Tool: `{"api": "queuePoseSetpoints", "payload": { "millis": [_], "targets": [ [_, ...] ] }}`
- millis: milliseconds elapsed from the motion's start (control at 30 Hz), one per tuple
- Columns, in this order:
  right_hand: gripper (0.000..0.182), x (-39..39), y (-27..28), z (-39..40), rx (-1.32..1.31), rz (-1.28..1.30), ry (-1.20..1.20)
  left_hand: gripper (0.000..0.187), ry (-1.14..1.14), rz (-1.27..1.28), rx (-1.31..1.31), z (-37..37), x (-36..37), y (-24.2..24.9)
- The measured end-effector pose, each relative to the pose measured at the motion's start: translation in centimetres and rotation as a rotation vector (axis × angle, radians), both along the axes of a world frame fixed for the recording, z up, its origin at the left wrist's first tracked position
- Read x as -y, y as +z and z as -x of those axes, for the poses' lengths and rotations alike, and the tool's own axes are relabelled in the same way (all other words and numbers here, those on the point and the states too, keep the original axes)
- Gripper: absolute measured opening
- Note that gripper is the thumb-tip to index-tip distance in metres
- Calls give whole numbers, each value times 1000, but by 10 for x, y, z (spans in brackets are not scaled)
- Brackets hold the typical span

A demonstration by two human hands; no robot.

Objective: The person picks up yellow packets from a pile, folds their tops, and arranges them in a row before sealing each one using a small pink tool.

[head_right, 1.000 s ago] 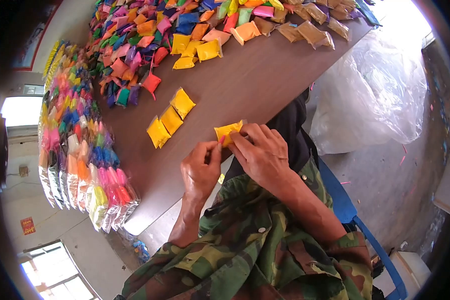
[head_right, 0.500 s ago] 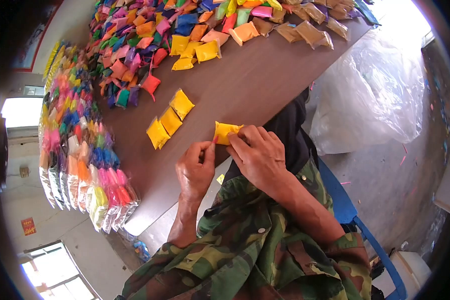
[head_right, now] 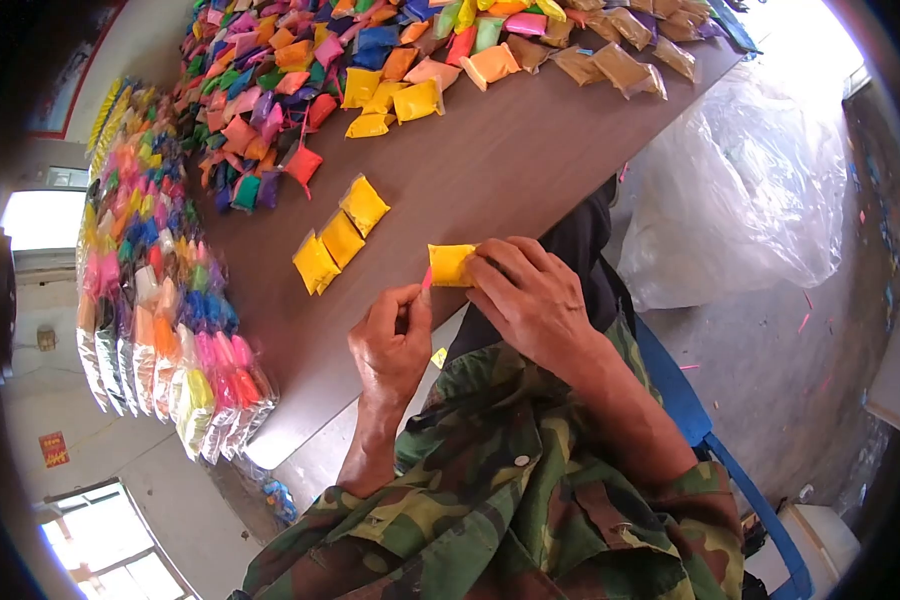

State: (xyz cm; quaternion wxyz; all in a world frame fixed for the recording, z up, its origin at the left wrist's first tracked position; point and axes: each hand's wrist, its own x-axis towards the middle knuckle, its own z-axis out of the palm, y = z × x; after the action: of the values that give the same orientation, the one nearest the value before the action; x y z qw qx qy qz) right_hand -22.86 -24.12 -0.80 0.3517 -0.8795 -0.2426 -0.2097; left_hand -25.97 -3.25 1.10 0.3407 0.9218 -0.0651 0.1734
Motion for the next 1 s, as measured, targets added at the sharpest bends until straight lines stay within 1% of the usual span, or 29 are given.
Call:
{"api": "queuePoseSetpoints", "payload": {
  "millis": [133, 233, 433, 533, 633, 733, 767, 867, 900, 1000],
  "targets": [
    [31, -2, 1, -3, 74, -52, 0, 12, -65, -81, 68, 0, 8, 4],
    [27, -4, -1, -5, 121, -76, -6, 13, -107, -165, 103, -4, 18, -5],
    [24, -3, -6, -6, 126, -61, -4, 12, -30, -193, 33, -19, 3, 4],
    [22, -5, -2, -8, 97, -51, -15, 12, -11, -211, 63, -15, 9, 14],
    [24, -4, 4, -9, 68, -53, -22, 12, -75, -203, 115, -11, 26, 12],
    [20, -2, 5, -9, 53, -51, -26, 12, -4, -292, 139, -24, 13, 1],
    [19, -1, 5, -9, 53, -51, -41, 8, 58, -368, 96, -28, 8, 1],
    [15, 0, 6, -11, 39, -49, -77, 7, 81, -176, 107, -31, 2, 12],
    [14, -1, 9, -12, 18, -48, -84, 8, 40, -142, 144, -29, 7, 17],
    [13, -6, 12, -14, 27, -31, -92, 11, -64, -166, 152, -19, 32, 22]
  ]
}}
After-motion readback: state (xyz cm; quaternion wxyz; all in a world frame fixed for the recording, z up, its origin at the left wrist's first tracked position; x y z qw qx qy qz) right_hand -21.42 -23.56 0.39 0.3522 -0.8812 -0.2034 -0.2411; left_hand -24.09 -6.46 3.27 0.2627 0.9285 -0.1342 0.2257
